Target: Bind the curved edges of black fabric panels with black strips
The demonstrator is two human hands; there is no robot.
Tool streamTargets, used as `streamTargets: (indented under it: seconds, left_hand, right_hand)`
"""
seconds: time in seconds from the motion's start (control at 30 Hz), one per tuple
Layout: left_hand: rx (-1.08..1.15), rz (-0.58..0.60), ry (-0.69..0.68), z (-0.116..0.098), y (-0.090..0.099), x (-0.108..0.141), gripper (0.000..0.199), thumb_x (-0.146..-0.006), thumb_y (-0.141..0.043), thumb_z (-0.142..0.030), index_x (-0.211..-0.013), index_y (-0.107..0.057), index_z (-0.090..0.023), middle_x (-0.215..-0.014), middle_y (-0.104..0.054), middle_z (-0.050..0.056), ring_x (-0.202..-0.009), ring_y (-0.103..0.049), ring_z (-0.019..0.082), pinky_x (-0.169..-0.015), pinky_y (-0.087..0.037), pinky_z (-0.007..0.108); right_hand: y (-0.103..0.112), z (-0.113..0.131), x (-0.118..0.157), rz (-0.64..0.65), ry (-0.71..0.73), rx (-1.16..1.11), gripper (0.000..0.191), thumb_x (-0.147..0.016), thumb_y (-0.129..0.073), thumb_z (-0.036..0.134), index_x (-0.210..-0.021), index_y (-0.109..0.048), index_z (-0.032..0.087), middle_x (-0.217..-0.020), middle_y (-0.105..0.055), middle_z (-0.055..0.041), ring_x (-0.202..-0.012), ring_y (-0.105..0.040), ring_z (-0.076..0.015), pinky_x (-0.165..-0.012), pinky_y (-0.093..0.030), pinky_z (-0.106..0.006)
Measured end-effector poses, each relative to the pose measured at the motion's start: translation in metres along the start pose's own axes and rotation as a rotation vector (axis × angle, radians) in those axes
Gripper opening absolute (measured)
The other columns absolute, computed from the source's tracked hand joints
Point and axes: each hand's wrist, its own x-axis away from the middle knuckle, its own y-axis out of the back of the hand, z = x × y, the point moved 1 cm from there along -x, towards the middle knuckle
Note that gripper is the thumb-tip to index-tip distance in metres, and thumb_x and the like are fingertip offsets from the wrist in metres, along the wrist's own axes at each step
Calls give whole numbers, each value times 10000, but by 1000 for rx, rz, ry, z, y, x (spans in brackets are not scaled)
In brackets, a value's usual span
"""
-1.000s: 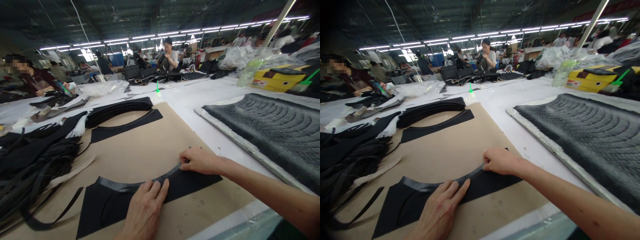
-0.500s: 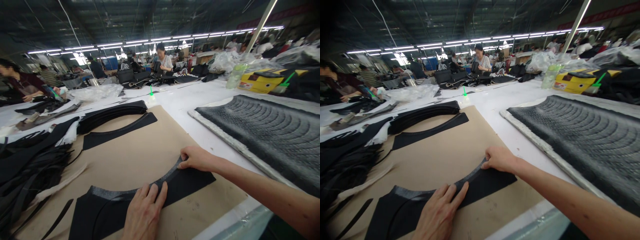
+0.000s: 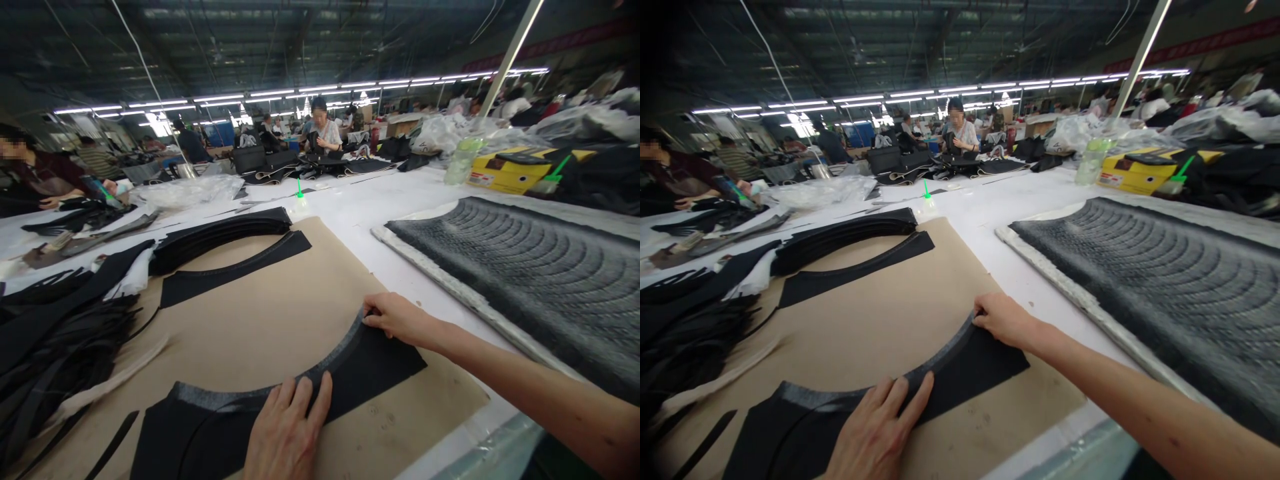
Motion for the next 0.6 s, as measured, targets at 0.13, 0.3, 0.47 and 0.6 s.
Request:
streamTargets:
  seconds: [0.13,0.3,0.47,0.6]
  left_hand:
    - [-1,-42,-4,0,-2,1,657,-778,-512,-19,-1384,-430,-259,-1064,-598,37,-954,-519,212,-866,-438,318]
    - [6,-63,4,0,-3,2,632,-790,-519,-48,-1380,-437,-261,-1035,-594,36,-946,-512,212,-863,-427,316]
    - [5,-69,-1,-1,-4,2,646,-783,-509,-34,-1386,-424,-252,-1048,-592,39,-945,-514,219,-856,-429,331]
    - [43,-76,-6,-1,-6,1,582,-821,-506,-76,-1379,-426,-221,-1032,-601,51,-928,-528,223,-847,-446,347]
  right_hand:
    - [0,3,1,-39,1,40,60,-838,-575,200,-849,-631,180,-703,-637,15,-515,-543,-91,-554,-371,-206]
    - [-6,-2,-3,-87,-12,65,26,-827,-614,200,-825,-600,179,-691,-619,17,-535,-531,-99,-530,-334,-214]
    - [-11,-8,-3,-181,-21,78,185,-822,-634,221,-975,-535,185,-687,-600,32,-631,-555,-127,-541,-333,-219]
    - [-13,-7,2,-191,16,123,52,-855,-588,262,-876,-578,215,-700,-614,25,-674,-571,-143,-571,-335,-235]
